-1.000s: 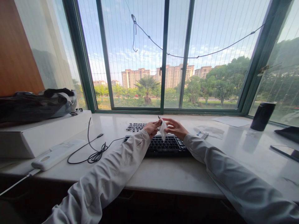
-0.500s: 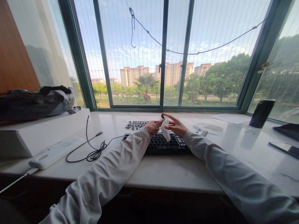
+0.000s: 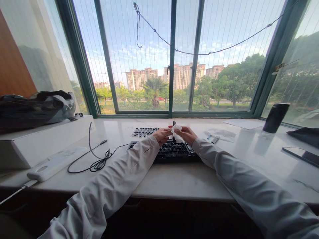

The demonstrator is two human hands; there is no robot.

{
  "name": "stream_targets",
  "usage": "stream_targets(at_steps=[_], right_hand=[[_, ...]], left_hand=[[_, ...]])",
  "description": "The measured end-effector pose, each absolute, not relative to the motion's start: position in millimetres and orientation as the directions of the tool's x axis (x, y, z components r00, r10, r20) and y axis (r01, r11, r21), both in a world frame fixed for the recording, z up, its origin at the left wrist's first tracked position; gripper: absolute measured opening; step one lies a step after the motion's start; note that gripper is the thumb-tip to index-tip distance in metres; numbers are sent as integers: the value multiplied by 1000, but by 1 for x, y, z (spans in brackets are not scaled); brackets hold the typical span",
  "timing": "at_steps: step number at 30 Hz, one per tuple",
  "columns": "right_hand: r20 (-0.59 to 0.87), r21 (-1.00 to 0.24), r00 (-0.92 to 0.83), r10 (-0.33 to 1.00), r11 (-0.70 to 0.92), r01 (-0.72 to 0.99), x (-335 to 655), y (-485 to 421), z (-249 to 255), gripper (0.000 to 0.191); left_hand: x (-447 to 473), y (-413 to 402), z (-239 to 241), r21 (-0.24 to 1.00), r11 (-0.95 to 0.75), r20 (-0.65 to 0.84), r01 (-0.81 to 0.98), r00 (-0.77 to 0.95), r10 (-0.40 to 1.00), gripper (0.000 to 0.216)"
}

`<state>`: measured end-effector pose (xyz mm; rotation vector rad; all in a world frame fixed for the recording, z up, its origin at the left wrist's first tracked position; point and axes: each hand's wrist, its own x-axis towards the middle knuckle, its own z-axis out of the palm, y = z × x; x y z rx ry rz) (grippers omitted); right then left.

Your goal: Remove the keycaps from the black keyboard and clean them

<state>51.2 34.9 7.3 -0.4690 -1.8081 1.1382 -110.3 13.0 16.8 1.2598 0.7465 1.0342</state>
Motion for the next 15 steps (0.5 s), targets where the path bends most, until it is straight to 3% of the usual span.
stream_targets(at_steps=[15], right_hand=[[334,-938,-193,922,307,-158,40,41,2,41]], left_hand=[[-109,10,16,990,6,47,-139,371,927,35]])
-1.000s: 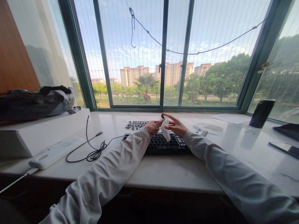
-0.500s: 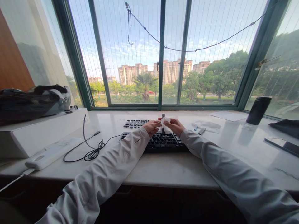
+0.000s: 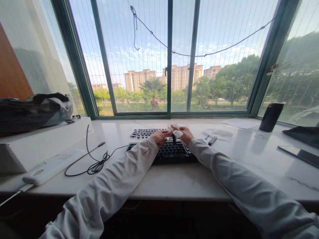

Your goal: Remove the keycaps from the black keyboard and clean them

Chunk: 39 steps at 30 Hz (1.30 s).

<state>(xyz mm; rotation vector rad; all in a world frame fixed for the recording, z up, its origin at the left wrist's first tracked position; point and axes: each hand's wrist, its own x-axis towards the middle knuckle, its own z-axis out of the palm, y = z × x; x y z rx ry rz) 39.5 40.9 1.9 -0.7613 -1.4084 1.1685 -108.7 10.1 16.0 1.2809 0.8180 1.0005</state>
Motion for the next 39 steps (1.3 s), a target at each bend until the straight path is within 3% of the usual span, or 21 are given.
stream_targets(at_steps=[7,12,17,20,23,25,32,39], right_hand=[[334,-940,-194,923,309,-148,39,35,9,34],[201,-970,-146,969,176,-166,42,41,13,21],[161,-966,-76,984,141,-216,50,53,14,27],[158,-963,-188,969,109,-246,52,53,15,37],[276,-939,-369,887,167,-300,50,49,13,44],[362,-915,-393,845,243,-322,48,48,11,46],[455,-890,-165,875,441,-115,54,51,9,49],[486,-873,-137,863,486,-38,54,46,10,45]], left_hand=[[-107,6,15,994,-47,84,-101,396,915,42],[-106,6,18,991,-84,120,-106,396,911,45],[-103,3,23,983,-164,184,-88,312,932,37],[-103,5,21,980,-176,194,-89,296,935,35],[-103,10,14,982,-122,167,-146,346,923,38],[-103,12,10,980,-57,129,-191,393,910,37],[-99,12,8,977,-41,121,-211,385,915,45],[-100,14,7,980,-63,143,-191,442,886,48]])
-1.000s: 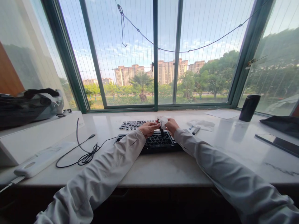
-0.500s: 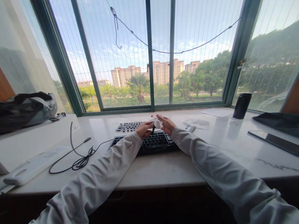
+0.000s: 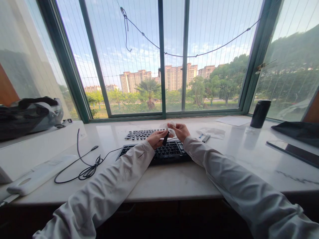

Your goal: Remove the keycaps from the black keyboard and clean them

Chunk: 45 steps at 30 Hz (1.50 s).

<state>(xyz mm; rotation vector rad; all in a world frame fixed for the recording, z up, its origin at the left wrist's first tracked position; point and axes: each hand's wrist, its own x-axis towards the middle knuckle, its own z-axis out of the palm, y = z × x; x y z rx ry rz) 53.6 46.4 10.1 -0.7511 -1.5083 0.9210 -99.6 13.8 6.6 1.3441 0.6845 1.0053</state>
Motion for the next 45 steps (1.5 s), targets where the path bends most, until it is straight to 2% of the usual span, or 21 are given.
stream_targets(at_steps=[5,9,13,17,21,23,28,35,41,45], right_hand=[[307,-911,3,952,295,-288,51,61,8,41],[279,-888,-3,960,257,-381,56,64,11,44],[334,-892,-58,941,296,-341,57,57,14,50],[437,-887,-70,897,417,-199,54,50,14,45],[536,-842,-238,810,532,-89,51,44,12,45],[548,-830,-305,779,552,-82,50,42,11,47],[591,-795,-330,736,600,-85,48,40,11,46],[573,-812,-312,757,575,-98,44,45,5,37],[524,-848,-299,798,523,-90,44,51,1,39],[559,-815,-327,762,577,-49,45,47,3,36]], left_hand=[[-100,10,12,977,-57,139,-207,407,903,42],[-100,9,16,953,-122,203,-276,287,936,40],[-101,12,15,935,-214,274,-284,191,943,49],[-102,16,14,934,-252,283,-254,93,955,55],[-102,19,11,937,-261,287,-231,87,954,59],[-102,20,9,939,-265,286,-219,73,955,57],[-104,22,6,945,-274,284,-182,30,958,55],[-108,26,4,935,-335,335,-113,-17,942,50],[-109,31,4,904,-415,410,-106,-62,910,45],[-108,34,3,895,-423,416,-141,-80,906,43]])
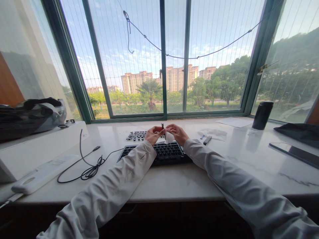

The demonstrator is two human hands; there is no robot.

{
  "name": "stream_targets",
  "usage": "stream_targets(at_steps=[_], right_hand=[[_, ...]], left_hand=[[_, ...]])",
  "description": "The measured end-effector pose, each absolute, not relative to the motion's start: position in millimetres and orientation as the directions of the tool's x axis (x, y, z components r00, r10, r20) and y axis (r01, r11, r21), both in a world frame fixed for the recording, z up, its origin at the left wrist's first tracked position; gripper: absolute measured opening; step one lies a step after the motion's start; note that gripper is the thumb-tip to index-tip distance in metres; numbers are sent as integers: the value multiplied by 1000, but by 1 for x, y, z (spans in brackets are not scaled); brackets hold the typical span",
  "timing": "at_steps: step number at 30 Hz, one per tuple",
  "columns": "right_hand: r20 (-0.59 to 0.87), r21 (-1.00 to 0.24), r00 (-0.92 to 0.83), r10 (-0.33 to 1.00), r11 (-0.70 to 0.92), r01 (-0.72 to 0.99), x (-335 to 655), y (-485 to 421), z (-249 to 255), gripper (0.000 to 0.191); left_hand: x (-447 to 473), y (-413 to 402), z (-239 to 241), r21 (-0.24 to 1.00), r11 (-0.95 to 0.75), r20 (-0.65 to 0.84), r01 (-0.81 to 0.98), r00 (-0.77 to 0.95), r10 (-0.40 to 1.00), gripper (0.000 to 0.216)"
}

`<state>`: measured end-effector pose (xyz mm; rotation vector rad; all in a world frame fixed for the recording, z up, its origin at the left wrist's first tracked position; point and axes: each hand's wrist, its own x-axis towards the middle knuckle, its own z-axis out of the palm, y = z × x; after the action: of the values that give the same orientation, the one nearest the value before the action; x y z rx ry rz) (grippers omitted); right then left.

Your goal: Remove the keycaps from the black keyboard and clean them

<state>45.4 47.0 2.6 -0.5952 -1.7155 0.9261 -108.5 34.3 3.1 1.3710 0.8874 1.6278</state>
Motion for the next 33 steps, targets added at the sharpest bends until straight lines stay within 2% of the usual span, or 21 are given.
stream_targets(at_steps=[4,8,12,15,18,21,24,27,31,33], right_hand=[[542,-810,-367,756,586,11,45,45,1,41],[495,-763,-370,786,597,246,46,44,0,39],[556,-548,-372,743,664,509,48,38,4,31],[605,-393,-407,684,701,594,50,33,8,27],[618,-319,-417,666,698,642,49,32,9,28],[585,-385,-372,720,651,654,48,36,9,28],[559,-471,-250,791,551,689,55,47,12,31],[578,-471,-125,807,454,756,76,61,18,37],[554,-451,46,831,253,856,115,80,17,24],[505,-451,119,855,145,881,128,86,12,24]], left_hand=[[-107,36,2,890,-406,394,-208,-100,914,46],[-106,37,0,885,-380,368,-269,-95,925,48],[-106,38,-1,885,-356,338,-298,-113,934,48],[-105,39,-2,887,-342,319,-311,-124,940,48],[-104,40,-2,884,-335,303,-325,-145,942,46],[-105,41,-1,881,-327,284,-341,-170,943,43],[-109,40,2,878,-323,270,-352,-192,943,39],[-112,39,4,875,-330,270,-353,-210,940,38],[-112,36,7,873,-346,289,-344,-206,935,40],[-111,35,9,877,-346,299,-333,-186,936,42]])
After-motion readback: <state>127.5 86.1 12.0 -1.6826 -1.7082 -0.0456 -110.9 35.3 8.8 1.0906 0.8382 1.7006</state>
